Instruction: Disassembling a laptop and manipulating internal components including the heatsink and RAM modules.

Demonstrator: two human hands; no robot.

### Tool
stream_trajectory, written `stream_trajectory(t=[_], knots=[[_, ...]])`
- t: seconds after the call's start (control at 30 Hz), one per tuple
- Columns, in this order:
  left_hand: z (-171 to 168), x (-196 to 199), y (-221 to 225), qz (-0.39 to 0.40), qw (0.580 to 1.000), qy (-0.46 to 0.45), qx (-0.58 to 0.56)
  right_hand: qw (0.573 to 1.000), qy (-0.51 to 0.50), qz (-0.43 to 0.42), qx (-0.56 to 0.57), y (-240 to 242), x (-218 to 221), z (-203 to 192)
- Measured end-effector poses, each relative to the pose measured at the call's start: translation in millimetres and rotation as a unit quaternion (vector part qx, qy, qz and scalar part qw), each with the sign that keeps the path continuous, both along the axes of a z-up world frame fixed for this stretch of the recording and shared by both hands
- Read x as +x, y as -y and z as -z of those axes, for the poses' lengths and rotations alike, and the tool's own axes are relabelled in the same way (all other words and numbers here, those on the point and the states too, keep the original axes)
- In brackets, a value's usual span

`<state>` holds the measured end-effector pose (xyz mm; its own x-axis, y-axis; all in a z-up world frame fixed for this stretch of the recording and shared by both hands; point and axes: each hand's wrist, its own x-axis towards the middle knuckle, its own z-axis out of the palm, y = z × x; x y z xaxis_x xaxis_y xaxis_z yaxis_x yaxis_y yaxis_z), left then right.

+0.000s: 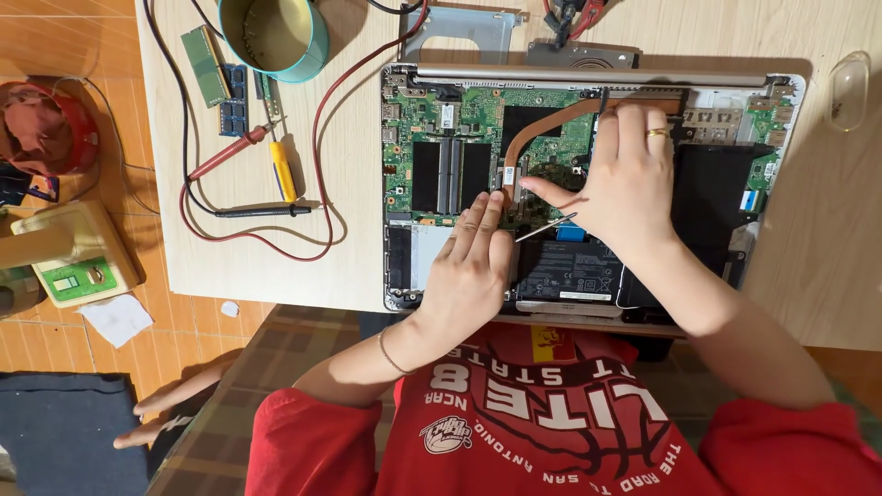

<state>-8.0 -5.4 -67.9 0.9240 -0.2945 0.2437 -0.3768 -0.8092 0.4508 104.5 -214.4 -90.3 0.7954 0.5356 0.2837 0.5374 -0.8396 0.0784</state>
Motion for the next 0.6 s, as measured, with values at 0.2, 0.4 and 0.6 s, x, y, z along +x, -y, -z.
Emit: stream_trajectory(t=[0.2,0.4,0.6], knots=[[-10,15,-20,0.005,0.999,0.006,-0.052,0.996,-0.031,0.052,-0.060,-11,1,-1],[-26,70,-133,-0.190,0.978,0.046,-0.068,0.988,-0.056,0.071,-0.123,-25,2,-19],[-8,122,-192,-0.242,0.966,0.076,0.044,0.992,-0.038,0.079,-0.088,-22,-2,-10]])
